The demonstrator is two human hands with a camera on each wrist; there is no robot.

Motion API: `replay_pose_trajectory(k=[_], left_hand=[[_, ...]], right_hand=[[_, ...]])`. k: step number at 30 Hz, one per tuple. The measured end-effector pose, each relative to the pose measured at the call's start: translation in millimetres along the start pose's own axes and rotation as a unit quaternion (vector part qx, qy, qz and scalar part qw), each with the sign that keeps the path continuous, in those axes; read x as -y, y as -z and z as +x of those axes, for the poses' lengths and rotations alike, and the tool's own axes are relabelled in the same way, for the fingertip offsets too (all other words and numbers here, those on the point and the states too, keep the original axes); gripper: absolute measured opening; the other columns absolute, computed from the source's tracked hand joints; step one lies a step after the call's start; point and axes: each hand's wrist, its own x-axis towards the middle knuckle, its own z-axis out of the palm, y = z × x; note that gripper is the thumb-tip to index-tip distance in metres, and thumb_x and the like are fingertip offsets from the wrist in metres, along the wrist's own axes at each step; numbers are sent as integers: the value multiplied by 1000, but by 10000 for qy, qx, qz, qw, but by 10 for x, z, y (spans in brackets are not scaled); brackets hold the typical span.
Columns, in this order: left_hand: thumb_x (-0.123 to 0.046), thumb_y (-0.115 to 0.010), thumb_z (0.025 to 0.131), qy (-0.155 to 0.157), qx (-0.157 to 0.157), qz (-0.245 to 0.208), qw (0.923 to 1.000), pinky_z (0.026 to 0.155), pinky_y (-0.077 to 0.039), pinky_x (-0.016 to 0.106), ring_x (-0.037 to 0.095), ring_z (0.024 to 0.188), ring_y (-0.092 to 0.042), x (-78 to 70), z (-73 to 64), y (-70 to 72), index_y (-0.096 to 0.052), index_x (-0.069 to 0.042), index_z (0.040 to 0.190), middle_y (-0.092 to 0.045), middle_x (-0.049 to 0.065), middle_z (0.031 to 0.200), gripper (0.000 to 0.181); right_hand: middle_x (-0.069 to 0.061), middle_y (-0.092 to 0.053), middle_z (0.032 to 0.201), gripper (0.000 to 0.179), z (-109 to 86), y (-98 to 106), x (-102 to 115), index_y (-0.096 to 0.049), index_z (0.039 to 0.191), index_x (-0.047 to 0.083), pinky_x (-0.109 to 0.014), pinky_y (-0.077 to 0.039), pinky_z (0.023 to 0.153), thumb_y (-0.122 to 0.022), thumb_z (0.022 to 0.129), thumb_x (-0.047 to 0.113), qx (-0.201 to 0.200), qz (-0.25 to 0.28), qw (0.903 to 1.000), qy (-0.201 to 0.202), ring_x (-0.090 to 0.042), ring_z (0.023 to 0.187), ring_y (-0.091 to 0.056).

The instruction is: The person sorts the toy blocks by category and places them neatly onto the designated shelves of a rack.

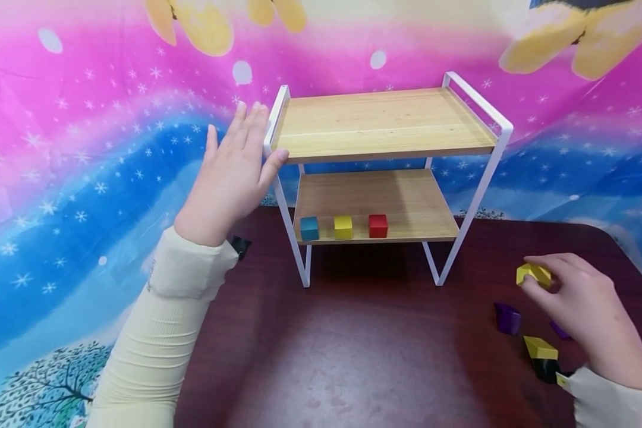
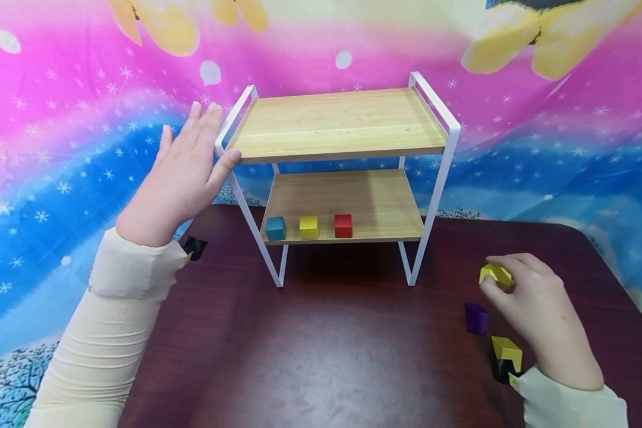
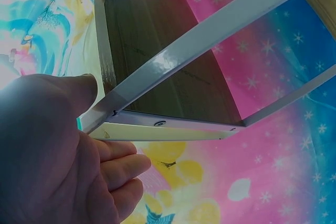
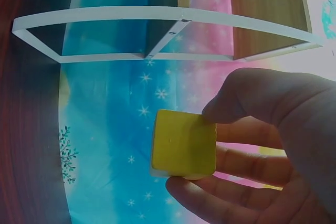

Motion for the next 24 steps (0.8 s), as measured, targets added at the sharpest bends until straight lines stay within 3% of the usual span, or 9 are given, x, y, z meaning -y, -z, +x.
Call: replay_pose_trajectory(k=[4, 12, 24], left_hand=[[-53, -37, 106, -19, -11, -14, 10000, 121, 7, 59, 20, 156, 8, -3, -6, 1, -1, -16, 164, -6, 5, 170, 78], [-53, -37, 106, -14, -21, -51, 10000, 121, 8, 58, 20, 156, 8, -7, -15, 1, -1, -16, 164, -5, 5, 171, 78], [-53, -37, 106, -12, -57, -50, 10000, 121, 8, 58, 20, 156, 7, -2, -16, -15, 0, -16, 164, -6, 6, 171, 78]], right_hand=[[-32, -62, 109, 35, 17, 7, 35, -68, 112, -9, -47, -47, 60, -77, 83, 10, -193, 82, 9996, 195, -35, 75, -57], [-32, -62, 112, 36, 52, 35, 123, -68, 114, -9, -63, -50, 69, -77, 84, 9, -229, 188, 9993, 210, -41, 82, -60], [-30, -62, 112, 37, 91, 68, 212, -69, 115, -8, -57, -52, 67, -76, 84, 10, -315, 268, 9989, 221, -41, 82, -61]])
